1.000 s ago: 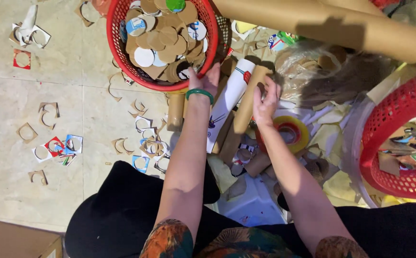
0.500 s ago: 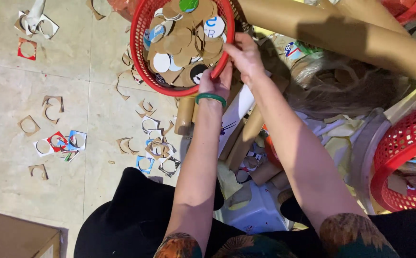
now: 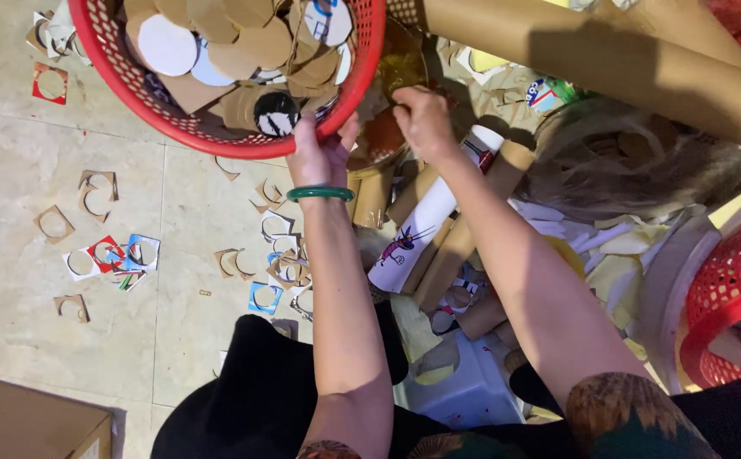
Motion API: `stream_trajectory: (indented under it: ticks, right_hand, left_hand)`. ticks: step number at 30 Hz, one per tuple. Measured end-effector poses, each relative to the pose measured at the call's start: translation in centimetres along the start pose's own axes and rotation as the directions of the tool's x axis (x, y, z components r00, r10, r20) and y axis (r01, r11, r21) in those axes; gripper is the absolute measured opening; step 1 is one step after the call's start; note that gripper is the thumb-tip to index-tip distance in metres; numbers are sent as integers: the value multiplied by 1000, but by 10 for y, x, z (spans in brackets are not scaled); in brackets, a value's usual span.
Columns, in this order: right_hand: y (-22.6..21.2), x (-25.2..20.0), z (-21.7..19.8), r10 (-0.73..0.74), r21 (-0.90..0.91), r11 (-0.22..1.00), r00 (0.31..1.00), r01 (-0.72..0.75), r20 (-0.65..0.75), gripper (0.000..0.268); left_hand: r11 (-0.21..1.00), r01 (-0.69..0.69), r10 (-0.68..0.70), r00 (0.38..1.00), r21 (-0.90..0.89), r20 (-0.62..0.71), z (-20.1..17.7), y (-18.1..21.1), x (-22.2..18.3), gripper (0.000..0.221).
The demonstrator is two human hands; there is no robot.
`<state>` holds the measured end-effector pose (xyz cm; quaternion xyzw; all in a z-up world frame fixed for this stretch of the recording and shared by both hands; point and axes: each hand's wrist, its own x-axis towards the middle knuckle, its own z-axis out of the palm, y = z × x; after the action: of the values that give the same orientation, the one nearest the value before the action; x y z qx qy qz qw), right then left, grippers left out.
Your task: Cutting circular cardboard shapes with scissors and labeling paper tubes.
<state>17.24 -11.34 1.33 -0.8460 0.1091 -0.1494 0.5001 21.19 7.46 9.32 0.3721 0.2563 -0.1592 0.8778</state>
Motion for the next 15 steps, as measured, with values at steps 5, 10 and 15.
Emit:
stream_trajectory:
  ticks: [5, 10, 15]
  right_hand:
    - [63, 2, 65, 206, -516, 857, 909, 11, 363, 16]
    - [15, 17, 91, 138, -405, 911, 872, 75, 470, 31]
    - [35, 19, 112, -34, -207, 974, 957, 96, 287, 39]
  left_hand:
    - [999, -44, 44, 995, 2, -85, -20, -18, 16, 34]
    - [997, -76, 76, 991, 9, -113, -6, -9, 12, 36]
    - [995, -96, 97, 991, 14, -96, -5, -1, 16, 36]
